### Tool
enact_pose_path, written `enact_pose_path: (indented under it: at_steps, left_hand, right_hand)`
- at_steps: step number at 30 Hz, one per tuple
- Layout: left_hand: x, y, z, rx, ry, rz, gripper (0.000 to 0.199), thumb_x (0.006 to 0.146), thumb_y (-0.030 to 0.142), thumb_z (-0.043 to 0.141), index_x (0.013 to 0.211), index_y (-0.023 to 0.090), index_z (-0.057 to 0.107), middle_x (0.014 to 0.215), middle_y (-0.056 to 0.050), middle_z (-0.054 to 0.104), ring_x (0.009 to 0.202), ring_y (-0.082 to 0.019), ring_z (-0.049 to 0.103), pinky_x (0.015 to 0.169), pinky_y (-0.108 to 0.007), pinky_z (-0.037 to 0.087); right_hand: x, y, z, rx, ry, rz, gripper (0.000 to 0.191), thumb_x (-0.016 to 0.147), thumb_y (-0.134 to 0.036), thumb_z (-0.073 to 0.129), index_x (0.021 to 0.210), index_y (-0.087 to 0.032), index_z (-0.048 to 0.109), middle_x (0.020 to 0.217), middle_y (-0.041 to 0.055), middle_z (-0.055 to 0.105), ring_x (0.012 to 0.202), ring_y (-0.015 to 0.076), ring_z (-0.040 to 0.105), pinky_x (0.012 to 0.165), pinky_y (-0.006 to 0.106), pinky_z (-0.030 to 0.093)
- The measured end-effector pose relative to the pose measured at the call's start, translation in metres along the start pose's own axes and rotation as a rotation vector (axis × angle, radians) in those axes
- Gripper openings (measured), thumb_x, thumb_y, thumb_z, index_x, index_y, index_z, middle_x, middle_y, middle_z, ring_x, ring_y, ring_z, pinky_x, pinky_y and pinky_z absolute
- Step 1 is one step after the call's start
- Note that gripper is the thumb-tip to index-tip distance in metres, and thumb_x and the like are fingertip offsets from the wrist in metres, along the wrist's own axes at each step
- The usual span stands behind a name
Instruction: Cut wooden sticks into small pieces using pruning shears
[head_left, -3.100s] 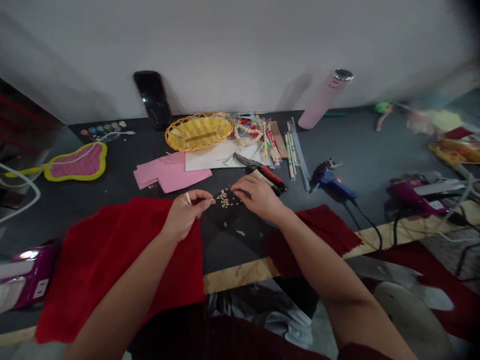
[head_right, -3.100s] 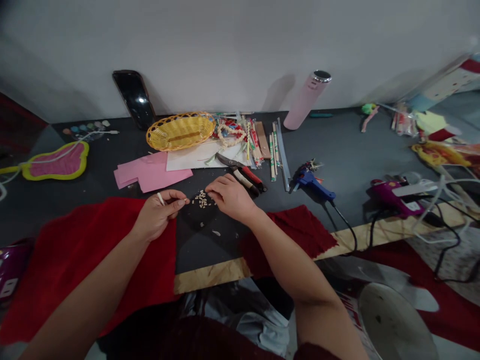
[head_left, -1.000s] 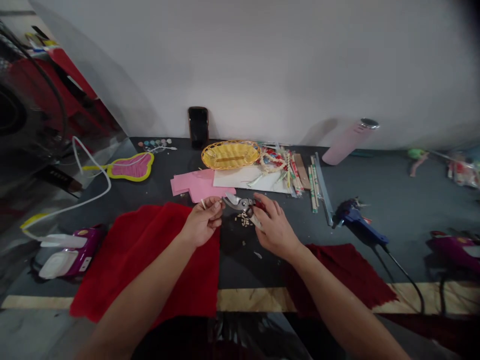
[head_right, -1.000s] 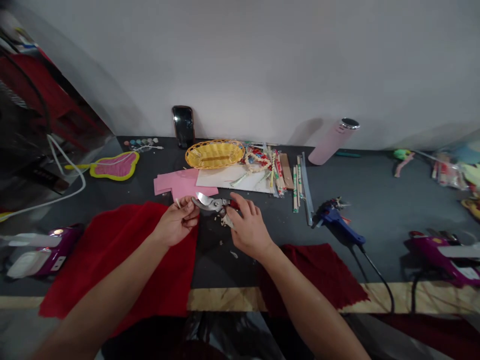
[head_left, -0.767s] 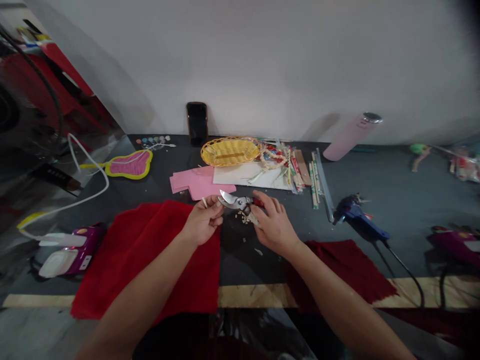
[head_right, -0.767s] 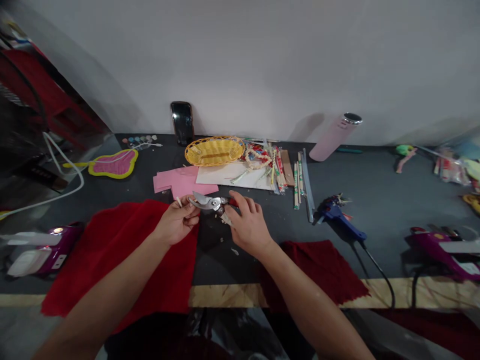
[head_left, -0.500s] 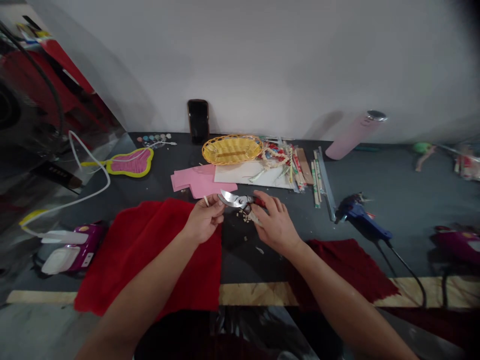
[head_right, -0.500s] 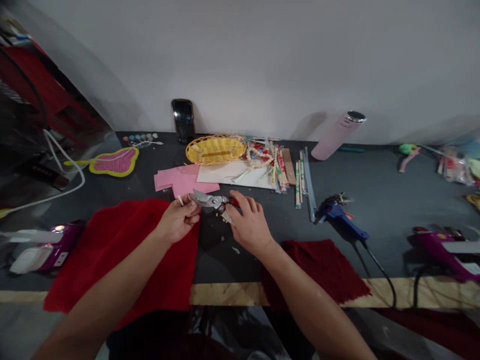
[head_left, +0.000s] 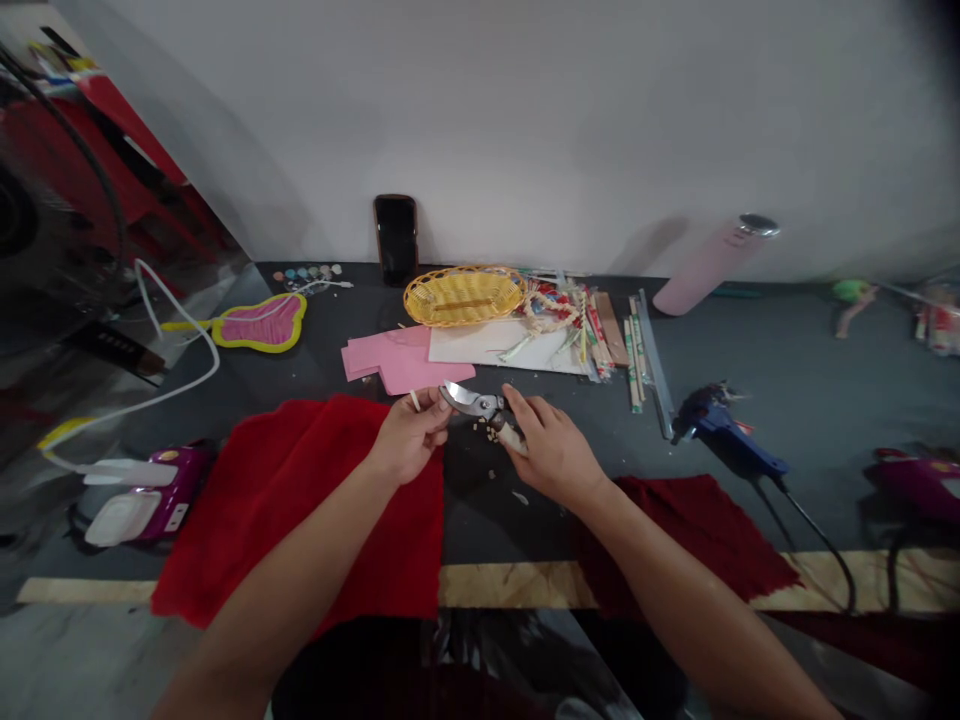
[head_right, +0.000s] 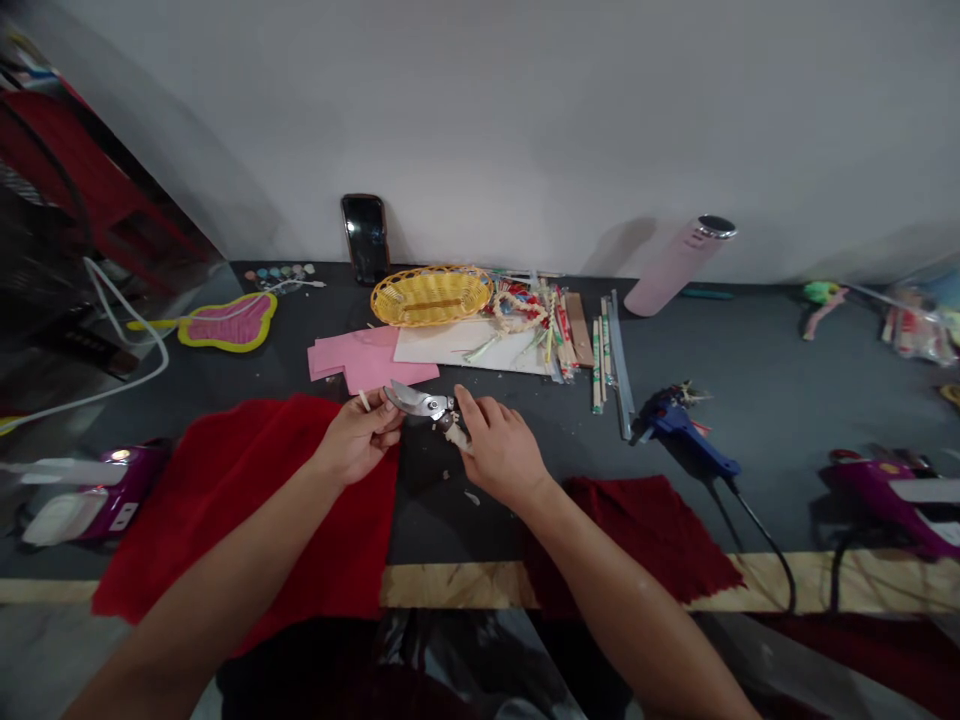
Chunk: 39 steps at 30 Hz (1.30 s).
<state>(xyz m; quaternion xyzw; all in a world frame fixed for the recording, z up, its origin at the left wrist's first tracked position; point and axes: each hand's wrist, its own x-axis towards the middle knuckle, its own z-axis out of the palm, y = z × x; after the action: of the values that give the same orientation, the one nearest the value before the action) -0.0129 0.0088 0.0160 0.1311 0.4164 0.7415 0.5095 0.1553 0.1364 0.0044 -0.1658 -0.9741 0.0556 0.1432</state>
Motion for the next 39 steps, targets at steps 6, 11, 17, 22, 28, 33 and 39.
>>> enact_pose_path:
  at_steps: [6,11,17,22,28,33,39]
  left_hand:
    - [0.0,-0.001,0.003,-0.014,0.029,-0.016,0.028,0.06,0.021,0.081,0.063,0.013,0.055,0.055,0.005,0.048,0.043,-0.001,0.026,0.038,-0.014,0.021]
    - [-0.001,0.001,0.002,0.019,0.003,-0.003,0.024,0.063,0.022,0.08,0.065,0.012,0.057,0.059,0.003,0.051,0.044,-0.001,0.027,0.039,-0.014,0.023]
    - [0.002,-0.001,-0.005,0.097,0.014,0.034,0.021,0.067,0.025,0.077,0.077,0.013,0.063,0.068,0.001,0.056,0.045,-0.001,0.03,0.04,-0.014,0.022]
    - [0.003,-0.009,-0.006,0.33,0.07,0.014,0.026,0.066,0.026,0.077,0.088,0.016,0.067,0.076,-0.002,0.062,0.049,-0.002,0.038,0.04,-0.015,0.023]
    - [0.004,-0.006,-0.004,0.351,0.112,0.015,0.027,0.065,0.027,0.075,0.088,0.016,0.068,0.078,-0.001,0.062,0.047,-0.002,0.034,0.039,-0.016,0.021]
    - [0.004,-0.007,-0.007,0.421,0.106,0.022,0.024,0.067,0.027,0.073,0.086,0.014,0.065,0.074,-0.001,0.059,0.045,-0.002,0.033,0.039,-0.017,0.021]
    - [0.001,-0.01,-0.004,0.513,0.061,-0.018,0.023,0.072,0.03,0.069,0.088,0.015,0.064,0.08,-0.002,0.062,0.045,-0.001,0.031,0.041,-0.017,0.019]
  right_hand:
    - [0.001,-0.005,-0.004,-0.068,-0.052,0.034,0.063,0.081,-0.024,0.051,0.14,-0.012,0.031,0.106,0.0157,0.059,0.087,0.0273,0.058,0.076,0.037,0.047]
    - [-0.003,-0.006,-0.004,-0.069,-0.074,0.089,0.056,0.082,-0.024,0.05,0.136,-0.017,0.038,0.101,0.0119,0.063,0.075,0.0236,0.062,0.064,0.032,0.046]
    - [0.0,0.014,-0.004,0.207,0.144,0.314,0.051,0.088,-0.036,0.047,0.136,-0.021,0.035,0.123,0.0117,0.057,0.099,0.0264,0.061,0.077,0.035,0.048]
    - [0.005,0.034,-0.005,0.549,0.315,0.513,0.049,0.083,-0.036,0.055,0.125,-0.02,0.036,0.097,0.007,0.066,0.081,0.0212,0.064,0.074,0.036,0.048]
    - [0.007,0.037,-0.004,0.814,0.285,0.511,0.026,0.078,-0.038,0.06,0.096,-0.022,0.047,0.089,0.0031,0.063,0.069,0.0164,0.06,0.062,0.031,0.047]
    - [0.01,0.039,0.0,1.127,0.263,0.562,0.03,0.072,-0.039,0.066,0.089,-0.022,0.048,0.073,-0.0045,0.052,0.057,0.0099,0.047,0.051,0.024,0.038]
    - [0.011,0.032,-0.008,1.239,0.298,0.539,0.024,0.073,-0.037,0.067,0.082,-0.022,0.05,0.071,-0.006,0.046,0.061,0.0087,0.041,0.057,0.022,0.035]
